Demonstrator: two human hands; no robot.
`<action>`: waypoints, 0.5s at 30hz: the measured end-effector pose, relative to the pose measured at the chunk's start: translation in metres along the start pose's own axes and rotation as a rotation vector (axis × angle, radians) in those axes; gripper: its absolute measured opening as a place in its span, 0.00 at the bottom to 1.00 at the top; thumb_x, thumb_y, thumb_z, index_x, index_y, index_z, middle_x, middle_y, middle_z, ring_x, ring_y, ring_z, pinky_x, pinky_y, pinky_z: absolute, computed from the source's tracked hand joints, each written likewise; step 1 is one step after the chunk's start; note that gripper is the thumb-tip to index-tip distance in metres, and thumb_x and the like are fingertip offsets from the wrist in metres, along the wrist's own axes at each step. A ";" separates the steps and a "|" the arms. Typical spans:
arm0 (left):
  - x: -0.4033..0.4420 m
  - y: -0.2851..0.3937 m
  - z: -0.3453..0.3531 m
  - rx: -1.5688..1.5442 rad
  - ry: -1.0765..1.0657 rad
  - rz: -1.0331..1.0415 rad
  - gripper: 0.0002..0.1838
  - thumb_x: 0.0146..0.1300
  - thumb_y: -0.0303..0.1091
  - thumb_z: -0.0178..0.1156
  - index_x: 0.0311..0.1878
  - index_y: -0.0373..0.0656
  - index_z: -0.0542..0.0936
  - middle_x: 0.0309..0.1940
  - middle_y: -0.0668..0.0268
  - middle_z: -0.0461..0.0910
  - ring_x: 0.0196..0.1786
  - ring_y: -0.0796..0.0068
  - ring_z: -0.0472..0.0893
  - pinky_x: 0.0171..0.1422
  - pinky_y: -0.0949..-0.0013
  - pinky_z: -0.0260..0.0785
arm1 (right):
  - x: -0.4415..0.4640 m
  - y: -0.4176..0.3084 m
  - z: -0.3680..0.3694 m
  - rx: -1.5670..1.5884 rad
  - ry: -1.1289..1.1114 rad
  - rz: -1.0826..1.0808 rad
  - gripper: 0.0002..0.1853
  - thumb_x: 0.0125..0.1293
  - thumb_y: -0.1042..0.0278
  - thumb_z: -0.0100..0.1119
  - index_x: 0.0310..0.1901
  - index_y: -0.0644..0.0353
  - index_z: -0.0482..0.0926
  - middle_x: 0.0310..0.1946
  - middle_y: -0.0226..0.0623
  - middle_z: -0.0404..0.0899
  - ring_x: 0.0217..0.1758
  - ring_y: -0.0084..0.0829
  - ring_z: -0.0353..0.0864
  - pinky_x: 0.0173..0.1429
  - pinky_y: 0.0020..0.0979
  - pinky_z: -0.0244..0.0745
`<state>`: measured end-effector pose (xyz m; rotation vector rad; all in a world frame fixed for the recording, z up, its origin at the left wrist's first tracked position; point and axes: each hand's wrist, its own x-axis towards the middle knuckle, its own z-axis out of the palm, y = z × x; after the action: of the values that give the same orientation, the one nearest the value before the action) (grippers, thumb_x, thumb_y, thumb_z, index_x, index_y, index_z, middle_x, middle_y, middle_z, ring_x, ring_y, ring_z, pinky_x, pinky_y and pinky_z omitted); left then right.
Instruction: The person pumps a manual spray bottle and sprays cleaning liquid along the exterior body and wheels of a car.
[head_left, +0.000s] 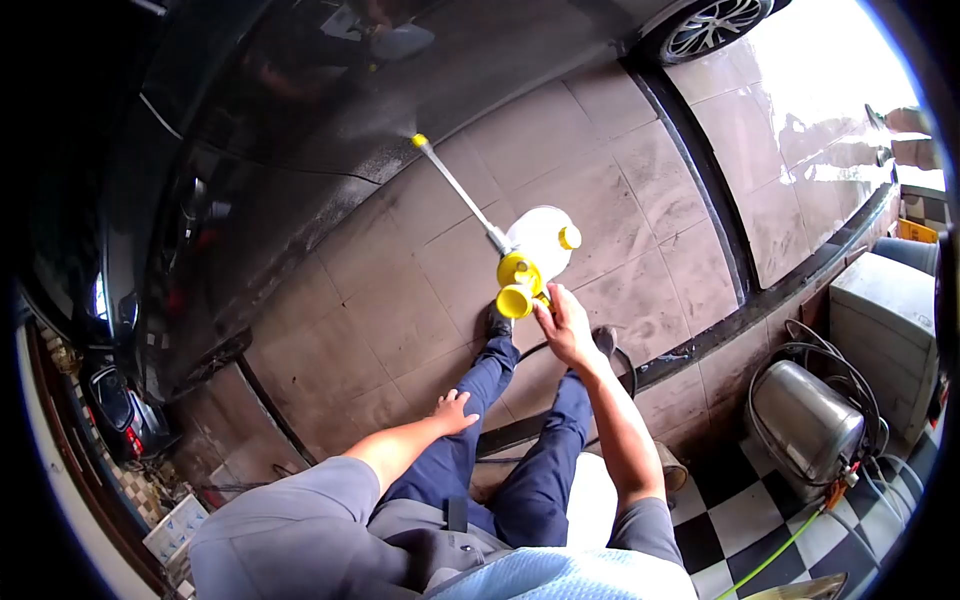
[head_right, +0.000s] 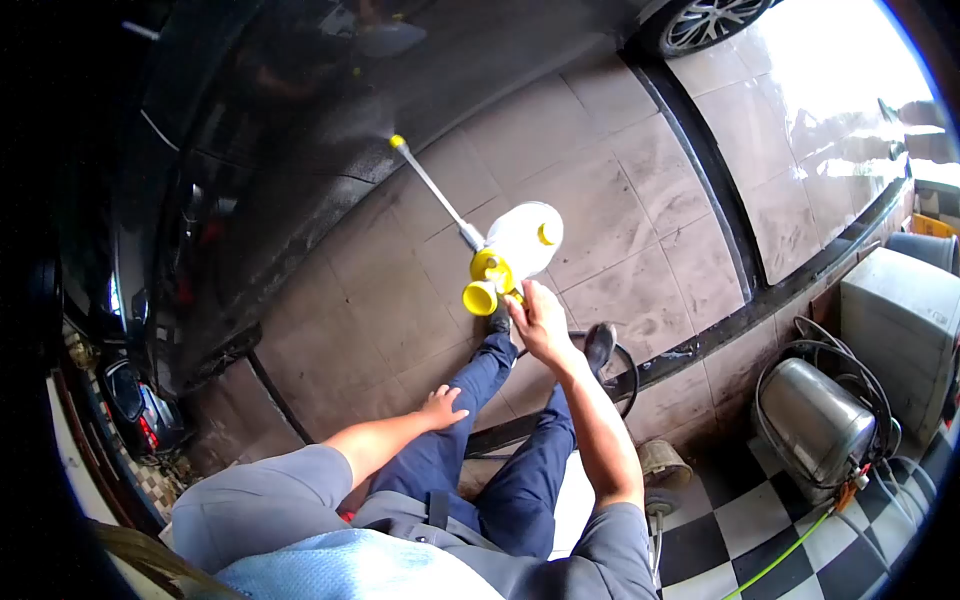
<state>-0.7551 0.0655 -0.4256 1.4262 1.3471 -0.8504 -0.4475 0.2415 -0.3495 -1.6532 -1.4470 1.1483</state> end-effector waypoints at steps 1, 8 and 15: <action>-0.001 0.002 -0.002 -0.037 -0.009 -0.012 0.41 0.54 0.59 0.60 0.68 0.51 0.61 0.68 0.53 0.55 0.67 0.42 0.60 0.67 0.46 0.58 | 0.004 0.001 -0.014 0.029 0.005 0.053 0.15 0.62 0.63 0.58 0.43 0.64 0.70 0.31 0.49 0.71 0.37 0.50 0.72 0.40 0.43 0.68; -0.006 0.044 -0.028 -0.214 -0.016 -0.105 0.47 0.53 0.66 0.56 0.69 0.43 0.59 0.66 0.49 0.62 0.67 0.46 0.63 0.70 0.53 0.57 | 0.065 0.089 -0.128 0.035 0.364 0.196 0.16 0.67 0.57 0.52 0.46 0.63 0.69 0.37 0.55 0.76 0.41 0.55 0.76 0.43 0.45 0.70; -0.041 0.120 0.015 -0.239 -0.156 -0.355 0.62 0.47 0.66 0.64 0.72 0.37 0.42 0.66 0.39 0.57 0.69 0.44 0.60 0.71 0.52 0.54 | 0.111 0.145 -0.224 -0.158 0.379 0.209 0.20 0.69 0.51 0.47 0.48 0.63 0.70 0.41 0.57 0.76 0.46 0.57 0.74 0.48 0.46 0.68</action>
<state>-0.6416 0.0474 -0.3699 0.9322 1.5467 -0.9695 -0.1832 0.3411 -0.4105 -2.0417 -1.1666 0.7821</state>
